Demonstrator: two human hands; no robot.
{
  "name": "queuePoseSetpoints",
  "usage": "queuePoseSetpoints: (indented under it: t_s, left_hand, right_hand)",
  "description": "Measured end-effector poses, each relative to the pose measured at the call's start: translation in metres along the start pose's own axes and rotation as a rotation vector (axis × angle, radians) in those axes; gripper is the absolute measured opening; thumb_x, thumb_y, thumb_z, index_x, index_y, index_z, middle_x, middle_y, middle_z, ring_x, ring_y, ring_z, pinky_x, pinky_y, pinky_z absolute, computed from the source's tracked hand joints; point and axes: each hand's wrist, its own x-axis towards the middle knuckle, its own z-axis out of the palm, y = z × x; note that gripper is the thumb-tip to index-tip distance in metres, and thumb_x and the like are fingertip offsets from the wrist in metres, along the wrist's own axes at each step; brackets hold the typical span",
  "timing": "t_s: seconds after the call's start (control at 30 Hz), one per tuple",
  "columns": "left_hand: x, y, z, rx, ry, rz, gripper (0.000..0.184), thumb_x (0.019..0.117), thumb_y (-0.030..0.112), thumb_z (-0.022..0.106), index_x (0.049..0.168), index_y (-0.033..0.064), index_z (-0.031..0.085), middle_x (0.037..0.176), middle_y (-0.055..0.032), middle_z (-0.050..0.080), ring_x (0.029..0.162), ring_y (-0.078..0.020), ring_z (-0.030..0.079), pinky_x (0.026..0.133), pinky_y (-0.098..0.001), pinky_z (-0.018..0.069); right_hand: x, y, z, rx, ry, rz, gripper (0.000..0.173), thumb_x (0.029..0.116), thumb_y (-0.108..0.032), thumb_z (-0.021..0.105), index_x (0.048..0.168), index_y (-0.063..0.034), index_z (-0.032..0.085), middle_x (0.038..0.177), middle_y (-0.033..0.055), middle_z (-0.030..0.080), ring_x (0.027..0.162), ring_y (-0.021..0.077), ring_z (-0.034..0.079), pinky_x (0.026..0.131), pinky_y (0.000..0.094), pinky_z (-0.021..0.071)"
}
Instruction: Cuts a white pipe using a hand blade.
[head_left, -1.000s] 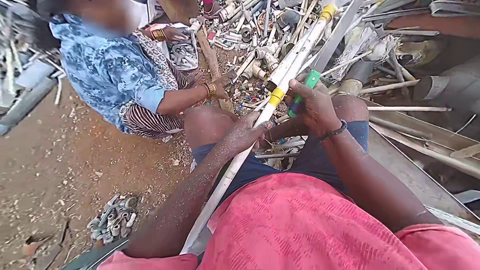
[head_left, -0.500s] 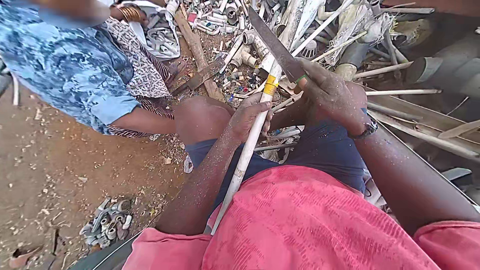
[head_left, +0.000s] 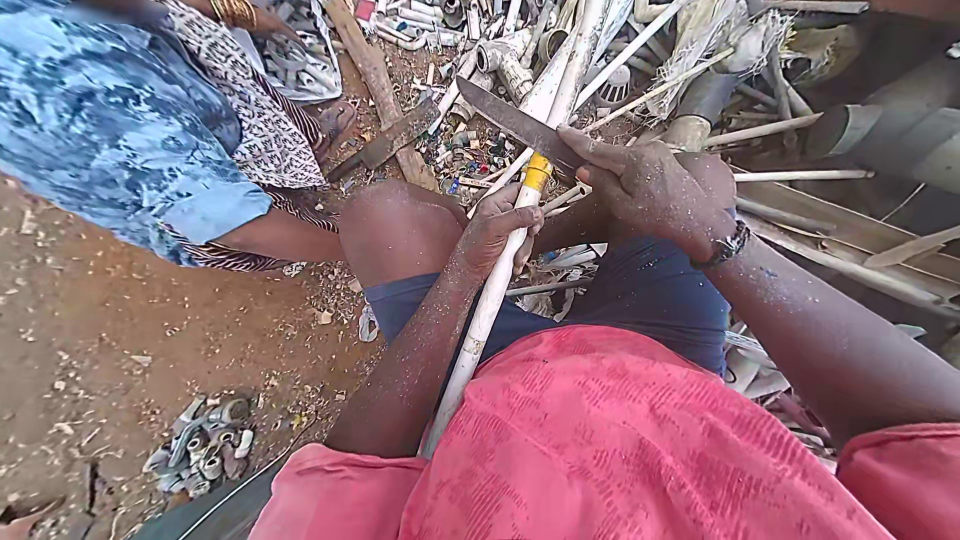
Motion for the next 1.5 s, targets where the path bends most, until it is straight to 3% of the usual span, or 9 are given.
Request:
queuePoseSetpoints:
  t_s: [0.13,0.23,0.4,0.5,0.57,0.73,1.27,1.37,1.5]
  left_hand:
    - [0.004,0.000,0.002,-0.037,-0.009,-0.002,0.032,0.0945,0.006,0.052,0.126,-0.0005,0.054,0.072,-0.0043,0.057,0.039,-0.0091,0.049,0.033,-0.0245,0.0474]
    - [0.004,-0.002,-0.003,-0.078,-0.011,0.003,0.031,0.0949,0.006,0.052,0.125,-0.0001,0.055,0.072,-0.0042,0.058,0.039,-0.0085,0.050,0.033,-0.0235,0.0474]
    - [0.009,-0.001,-0.003,-0.126,-0.036,-0.004,0.031,0.0951,0.006,0.049,0.125,0.0015,0.055,0.070,-0.0028,0.057,0.039,-0.0079,0.050,0.033,-0.0228,0.0462]
    - [0.009,-0.003,-0.011,-0.190,-0.039,-0.016,0.031,0.0952,0.006,0.050,0.126,0.0019,0.055,0.070,-0.0028,0.057,0.039,-0.0080,0.051,0.033,-0.0232,0.0474]
    - [0.011,-0.004,-0.010,-0.203,-0.049,-0.024,0.034,0.0954,0.007,0.050,0.129,0.0016,0.054,0.069,-0.0022,0.056,0.039,-0.0080,0.050,0.033,-0.0231,0.0473]
    - [0.012,-0.006,-0.011,-0.184,-0.035,-0.015,0.032,0.0950,0.005,0.048,0.126,0.0020,0.055,0.069,-0.0023,0.058,0.038,-0.0076,0.050,0.033,-0.0224,0.0463]
    - [0.012,-0.005,0.004,0.319,0.202,-0.067,0.019,0.0966,0.003,0.061,0.116,-0.0013,0.059,0.067,-0.0089,0.059,0.039,-0.0127,0.051,0.034,-0.0274,0.0481]
    - [0.015,-0.005,0.005,0.361,0.200,-0.049,0.015,0.0964,0.002,0.062,0.111,-0.0014,0.059,0.067,-0.0096,0.060,0.039,-0.0138,0.052,0.034,-0.0283,0.0486]
    - [0.015,-0.008,0.001,0.376,0.216,-0.044,0.018,0.0966,0.003,0.062,0.114,-0.0019,0.060,0.067,-0.0101,0.060,0.040,-0.0143,0.052,0.035,-0.0286,0.0483]
  right_hand:
    - [0.008,0.018,0.004,0.016,0.090,-0.040,0.046,0.1088,-0.027,0.044,0.153,-0.0160,0.051,0.092,0.0101,0.073,0.073,0.0210,0.067,0.071,0.0431,0.0545]
    - [0.006,0.012,0.008,0.006,0.017,-0.048,0.047,0.1088,-0.027,0.044,0.155,-0.0196,0.050,0.106,0.0114,0.076,0.087,0.0259,0.071,0.080,0.0489,0.0541]
    - [0.015,0.020,0.009,0.036,0.078,-0.036,0.046,0.1087,-0.027,0.044,0.153,-0.0165,0.052,0.096,0.0095,0.075,0.077,0.0205,0.069,0.075,0.0428,0.0549]
    - [0.013,0.017,0.013,0.040,0.019,-0.063,0.046,0.1087,-0.027,0.044,0.154,-0.0194,0.051,0.106,0.0108,0.076,0.088,0.0251,0.072,0.082,0.0492,0.0556]
    - [0.018,0.023,0.012,0.038,0.086,-0.012,0.046,0.1089,-0.028,0.044,0.153,-0.0187,0.052,0.095,0.0105,0.074,0.077,0.0231,0.069,0.073,0.0466,0.0554]
    - [0.016,0.019,0.018,0.050,0.042,-0.040,0.046,0.1088,-0.027,0.044,0.154,-0.0186,0.051,0.105,0.0113,0.076,0.085,0.0247,0.071,0.081,0.0471,0.0551]
    - [0.018,0.034,0.020,0.023,-0.021,0.078,0.047,0.1091,-0.030,0.044,0.155,-0.0254,0.050,0.106,0.0135,0.075,0.087,0.0306,0.071,0.081,0.0546,0.0550]
    - [0.021,0.042,0.024,0.090,0.044,0.043,0.046,0.1089,-0.024,0.045,0.154,-0.0168,0.051,0.102,0.0119,0.075,0.080,0.0228,0.069,0.077,0.0450,0.0553]
    - [0.012,0.035,0.026,0.056,-0.027,0.045,0.046,0.1093,-0.029,0.044,0.155,-0.0237,0.050,0.114,0.0105,0.075,0.093,0.0264,0.072,0.086,0.0499,0.0555]
